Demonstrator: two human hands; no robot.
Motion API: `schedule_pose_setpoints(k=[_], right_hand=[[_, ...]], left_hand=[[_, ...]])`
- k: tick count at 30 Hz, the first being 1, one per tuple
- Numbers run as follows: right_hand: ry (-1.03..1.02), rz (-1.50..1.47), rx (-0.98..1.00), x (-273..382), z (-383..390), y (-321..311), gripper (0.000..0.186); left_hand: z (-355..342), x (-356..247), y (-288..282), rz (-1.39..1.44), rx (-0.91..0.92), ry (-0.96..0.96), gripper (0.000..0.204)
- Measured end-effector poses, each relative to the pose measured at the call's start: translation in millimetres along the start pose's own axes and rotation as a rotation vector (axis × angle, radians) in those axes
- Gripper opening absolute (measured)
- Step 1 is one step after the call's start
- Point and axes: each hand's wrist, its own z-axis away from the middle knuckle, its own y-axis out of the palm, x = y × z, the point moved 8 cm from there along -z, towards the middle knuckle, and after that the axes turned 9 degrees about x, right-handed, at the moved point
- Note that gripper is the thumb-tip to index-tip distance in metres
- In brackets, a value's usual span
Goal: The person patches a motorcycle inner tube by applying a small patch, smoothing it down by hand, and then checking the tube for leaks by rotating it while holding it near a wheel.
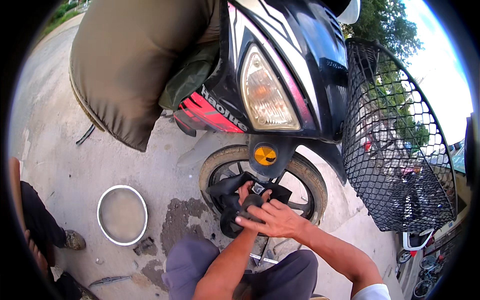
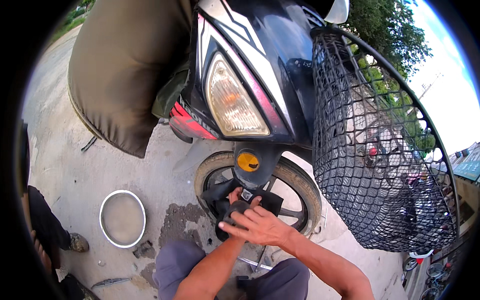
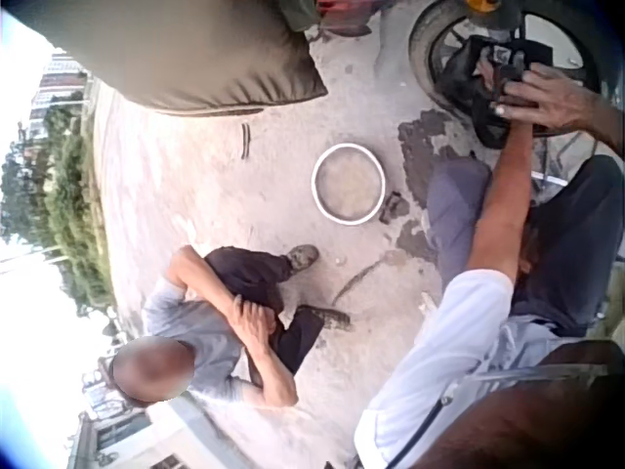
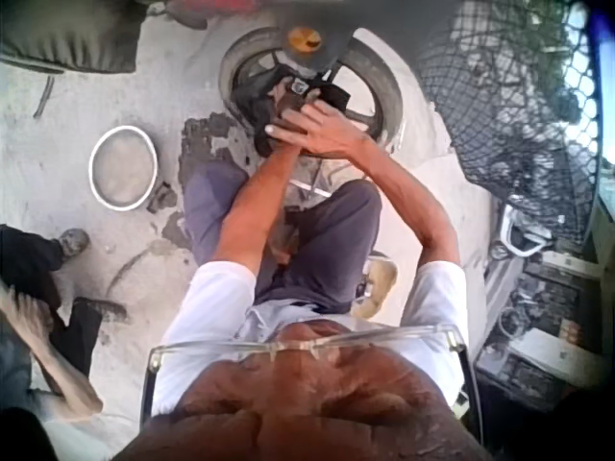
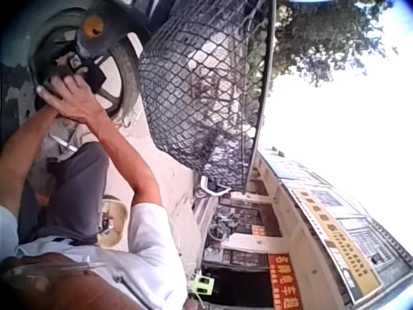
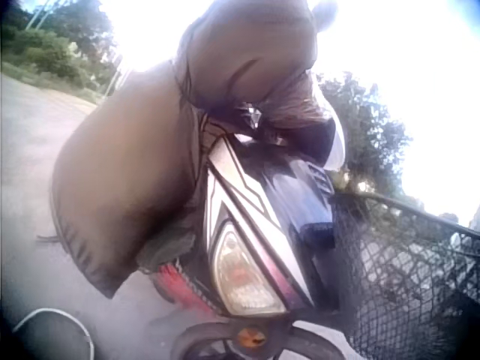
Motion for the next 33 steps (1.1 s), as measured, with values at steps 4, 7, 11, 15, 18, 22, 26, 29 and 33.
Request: schedule_pose_setpoints(k=[4,7,11,15,18,22,26,29,33], right_hand=[[0.064,0.045,0.205,-24,2,29,0.058],[0.007,0.016,-0.003,0,-10,2,0.051],[0.078,0.044,0.014,-14,-11,18,0.048],[0.045,0.012,-0.024,3,-18,0,0.052],[0.073,0.025,-0.035,-2,-25,9,0.052],[0.087,0.003,0.023,-1,-29,18,0.049],[0.209,0.022,0.082,-23,-31,37,0.048],[0.163,0.029,0.031,-6,-36,17,0.049],[0.116,-0.049,0.045,-17,-35,29,0.051]], left_hand=[[3,20,-1,0.073,-0.021,0.013,0.066],[1,22,2,0.158,-0.042,-0.036,0.067],[6,-1,-1,0.114,0.033,-0.066,0.075],[2,1,-1,0.133,0.006,-0.075,0.075],[7,25,2,0.186,0.006,-0.154,0.078],[-1,42,13,0.165,-0.018,-0.063,0.078],[0,25,3,0.168,-0.01,-0.103,0.076],[7,18,5,0.098,-0.018,-0.061,0.076],[1,22,-1,0.063,-0.034,-0.059,0.076]])
